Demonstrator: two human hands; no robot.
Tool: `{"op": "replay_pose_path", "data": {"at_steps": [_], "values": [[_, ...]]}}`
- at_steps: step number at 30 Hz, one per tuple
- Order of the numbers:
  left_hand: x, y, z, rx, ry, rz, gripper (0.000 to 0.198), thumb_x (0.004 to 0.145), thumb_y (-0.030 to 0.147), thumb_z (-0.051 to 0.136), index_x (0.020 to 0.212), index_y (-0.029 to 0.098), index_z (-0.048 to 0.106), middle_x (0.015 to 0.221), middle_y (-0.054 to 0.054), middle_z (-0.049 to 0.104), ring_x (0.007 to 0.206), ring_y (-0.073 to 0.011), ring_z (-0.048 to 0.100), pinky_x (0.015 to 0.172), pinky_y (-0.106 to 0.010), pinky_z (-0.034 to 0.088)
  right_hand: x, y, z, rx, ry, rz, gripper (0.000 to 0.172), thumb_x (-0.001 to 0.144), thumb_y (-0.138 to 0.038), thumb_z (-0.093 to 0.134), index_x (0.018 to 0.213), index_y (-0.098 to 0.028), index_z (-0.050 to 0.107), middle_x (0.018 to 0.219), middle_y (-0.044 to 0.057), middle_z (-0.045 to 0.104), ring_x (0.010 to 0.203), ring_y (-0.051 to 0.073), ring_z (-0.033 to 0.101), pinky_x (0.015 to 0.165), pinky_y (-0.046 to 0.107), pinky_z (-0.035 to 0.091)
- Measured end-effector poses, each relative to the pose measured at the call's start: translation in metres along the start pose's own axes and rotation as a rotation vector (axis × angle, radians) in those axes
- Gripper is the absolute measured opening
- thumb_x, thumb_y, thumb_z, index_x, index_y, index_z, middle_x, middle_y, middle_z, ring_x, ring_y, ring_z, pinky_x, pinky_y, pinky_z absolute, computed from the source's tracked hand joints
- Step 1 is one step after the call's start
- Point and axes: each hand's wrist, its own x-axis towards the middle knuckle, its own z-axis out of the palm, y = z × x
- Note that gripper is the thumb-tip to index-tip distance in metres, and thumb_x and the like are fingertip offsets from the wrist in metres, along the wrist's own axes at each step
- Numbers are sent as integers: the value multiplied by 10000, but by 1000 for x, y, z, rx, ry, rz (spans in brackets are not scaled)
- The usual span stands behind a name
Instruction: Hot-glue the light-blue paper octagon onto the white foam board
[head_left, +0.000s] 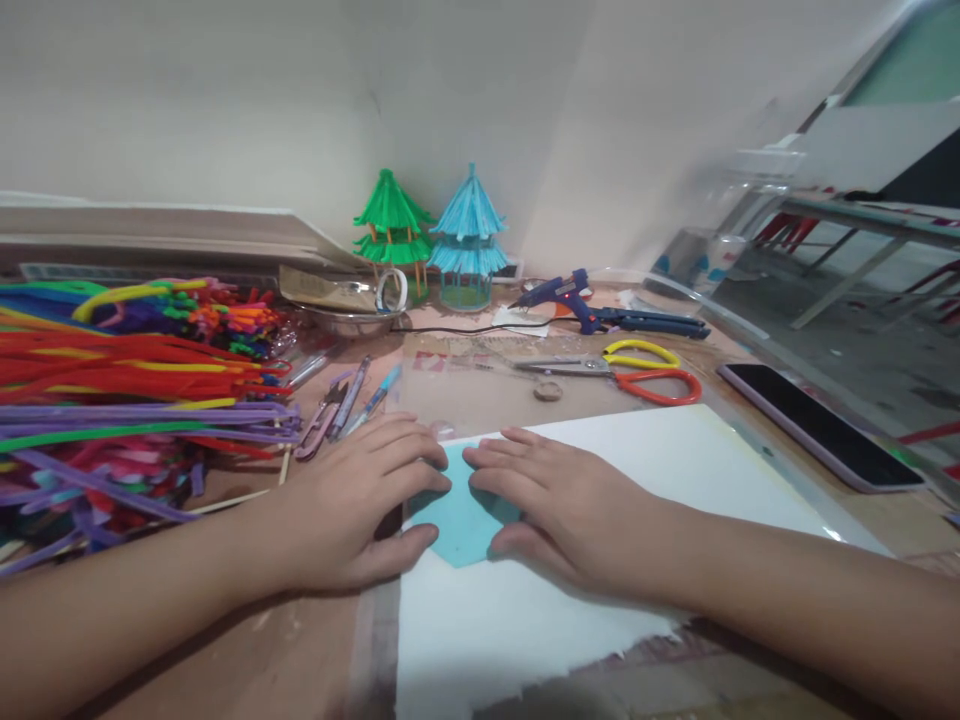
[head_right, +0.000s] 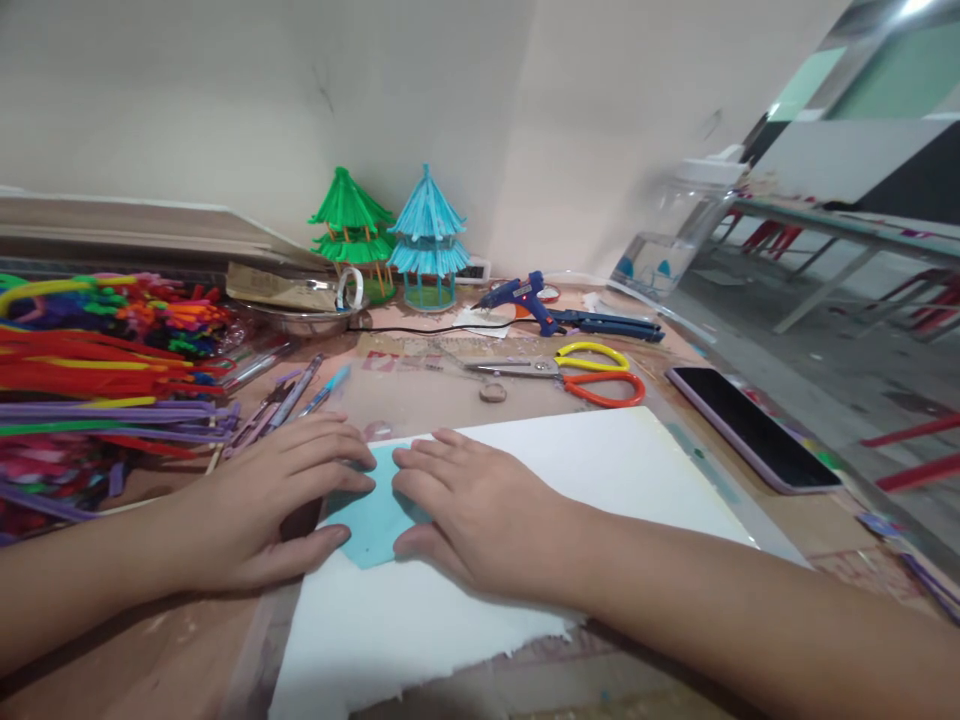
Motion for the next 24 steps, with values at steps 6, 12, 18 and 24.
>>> {"op": "replay_pose_path", "data": {"at_steps": [6, 12, 18, 24], "values": [[-1, 0, 0, 6, -15, 9, 194, 916, 247, 566, 1089, 195, 640, 1101, -91, 694, 1115, -265, 633, 1090, -494, 474, 1, -2, -4, 168, -14, -97, 357, 1034, -422, 521, 1195, -119, 618, 1309, 188, 701, 1267, 242, 645, 1168, 457, 455], [-1, 1, -2, 0, -47, -1, 180, 915, 263, 572, 1068, 189, 630, 1092, -95, 697, 1113, -265, 629, 1117, -512, 450, 2, -7, -5, 70, 20, -159, 255, 1040, -354, 516, 1102, -138, 635, 1185, 161, 753, 1165, 231, 695, 1163, 458, 462], [-1, 2, -3, 7, -59, 4, 185, 919, 264, 569, 1070, 177, 631, 1097, -104, 689, 1108, -266, 629, 1111, -506, 452, 5, -9, -6, 50, 49, -145, 231, 1044, -322, 490, 1079, -140, 627, 1101, 148, 770, 1003, 211, 738, 1122, 444, 499], [0, -1, -2, -2, -55, 18, 178, 920, 256, 574, 1077, 182, 615, 1112, -106, 681, 1105, -266, 626, 1075, -488, 470, 1, -8, -7, -33, 120, -196, 237, 1044, -338, 502, 961, -161, 635, 1069, 110, 784, 965, 208, 738, 1114, 422, 505]]}}
